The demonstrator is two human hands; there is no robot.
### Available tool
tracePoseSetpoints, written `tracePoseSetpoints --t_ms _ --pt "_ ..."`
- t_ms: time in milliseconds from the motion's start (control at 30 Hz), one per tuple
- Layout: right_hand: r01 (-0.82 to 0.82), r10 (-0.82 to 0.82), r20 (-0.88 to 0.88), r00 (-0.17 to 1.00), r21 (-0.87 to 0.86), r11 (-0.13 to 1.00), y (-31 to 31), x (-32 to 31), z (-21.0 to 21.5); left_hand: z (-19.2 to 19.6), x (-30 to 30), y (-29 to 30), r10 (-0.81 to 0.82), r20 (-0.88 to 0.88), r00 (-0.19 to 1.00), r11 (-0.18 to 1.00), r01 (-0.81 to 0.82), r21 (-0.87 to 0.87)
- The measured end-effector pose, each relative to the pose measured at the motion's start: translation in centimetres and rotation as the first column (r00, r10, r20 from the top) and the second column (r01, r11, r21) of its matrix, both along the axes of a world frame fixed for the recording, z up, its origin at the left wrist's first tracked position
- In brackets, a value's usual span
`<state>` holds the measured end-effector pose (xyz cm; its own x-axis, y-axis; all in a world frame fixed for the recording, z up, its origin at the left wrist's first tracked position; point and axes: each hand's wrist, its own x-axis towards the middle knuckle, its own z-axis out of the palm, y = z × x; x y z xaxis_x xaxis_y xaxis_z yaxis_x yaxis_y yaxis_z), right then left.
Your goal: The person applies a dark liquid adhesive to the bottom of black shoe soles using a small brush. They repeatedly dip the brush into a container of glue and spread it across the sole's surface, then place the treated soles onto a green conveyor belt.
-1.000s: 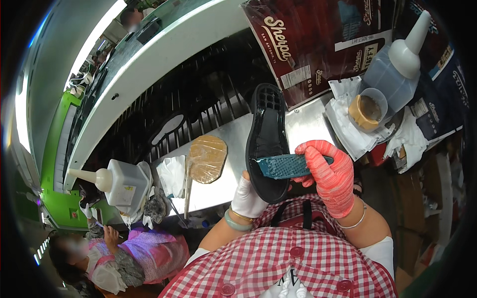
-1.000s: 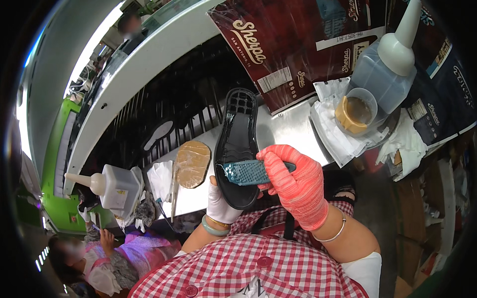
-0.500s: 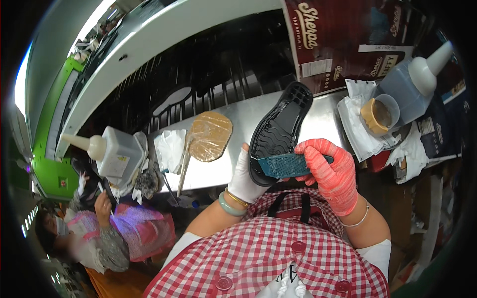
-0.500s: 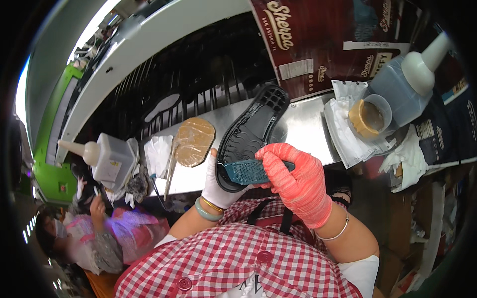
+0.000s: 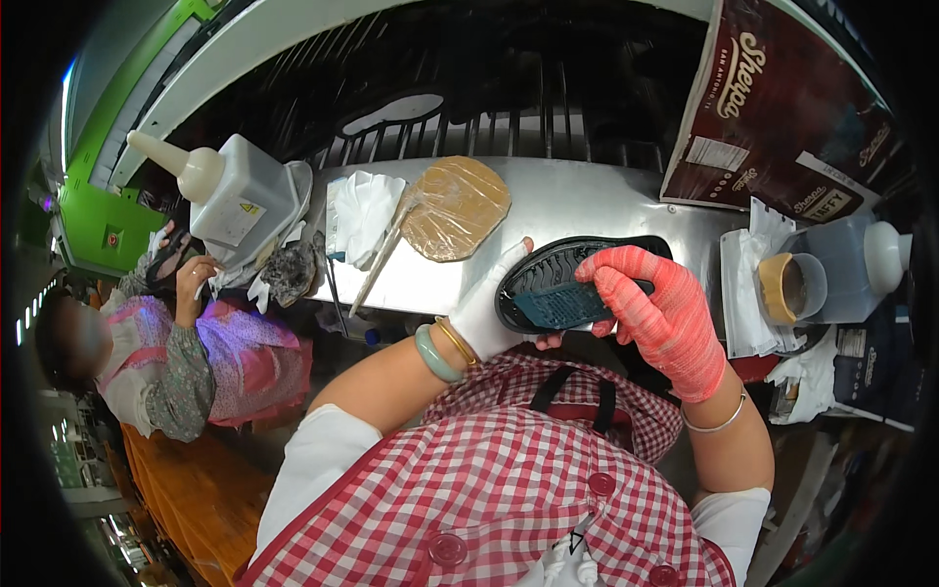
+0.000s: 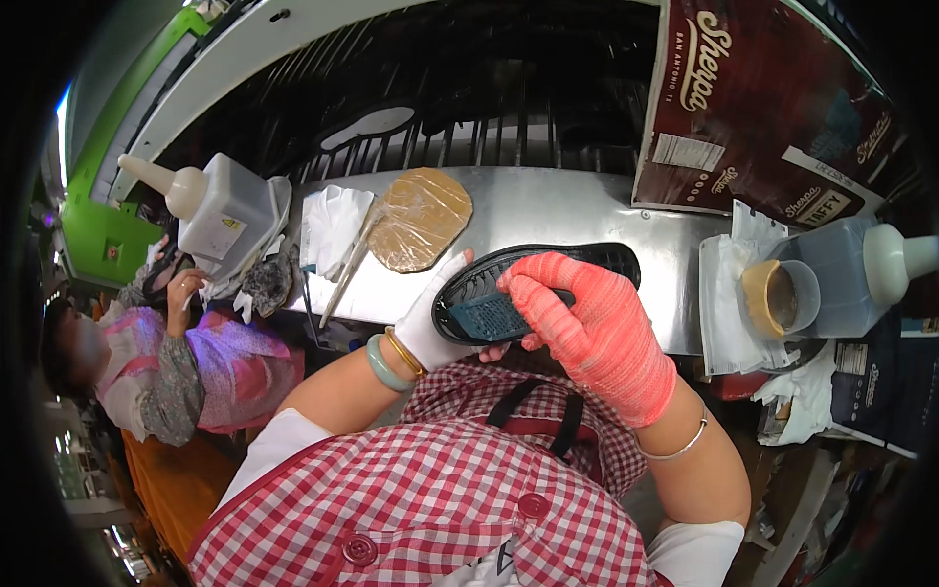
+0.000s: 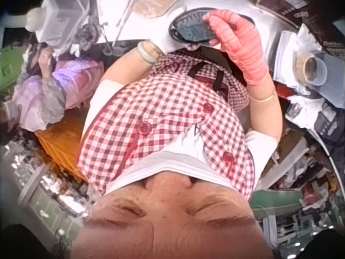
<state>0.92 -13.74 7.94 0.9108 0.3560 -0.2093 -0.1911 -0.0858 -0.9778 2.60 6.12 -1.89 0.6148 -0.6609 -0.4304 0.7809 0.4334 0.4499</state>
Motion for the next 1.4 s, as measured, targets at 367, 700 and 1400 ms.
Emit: tracePoseSetpoints --t_ms 367,700,1400 --pt "-0.027 0.037 -0.151 0.988 0.069 0.997 2.9 4.0 -1.2 -0.7 5.0 4.0 -0.266 -0.114 0.957 0.961 0.272 0.044" --pt "-0.073 0.078 -0.197 0.977 0.036 0.997 1.8 5.8 -2.3 -2.5 8.8 5.6 -0.528 -0.047 0.848 0.834 0.529 0.157" --pt "-0.121 0.088 -0.151 0.985 -0.229 0.966 -3.8 6.5 -2.1 0.3 11.0 4.1 -0.571 -0.063 0.818 0.748 0.551 0.369"
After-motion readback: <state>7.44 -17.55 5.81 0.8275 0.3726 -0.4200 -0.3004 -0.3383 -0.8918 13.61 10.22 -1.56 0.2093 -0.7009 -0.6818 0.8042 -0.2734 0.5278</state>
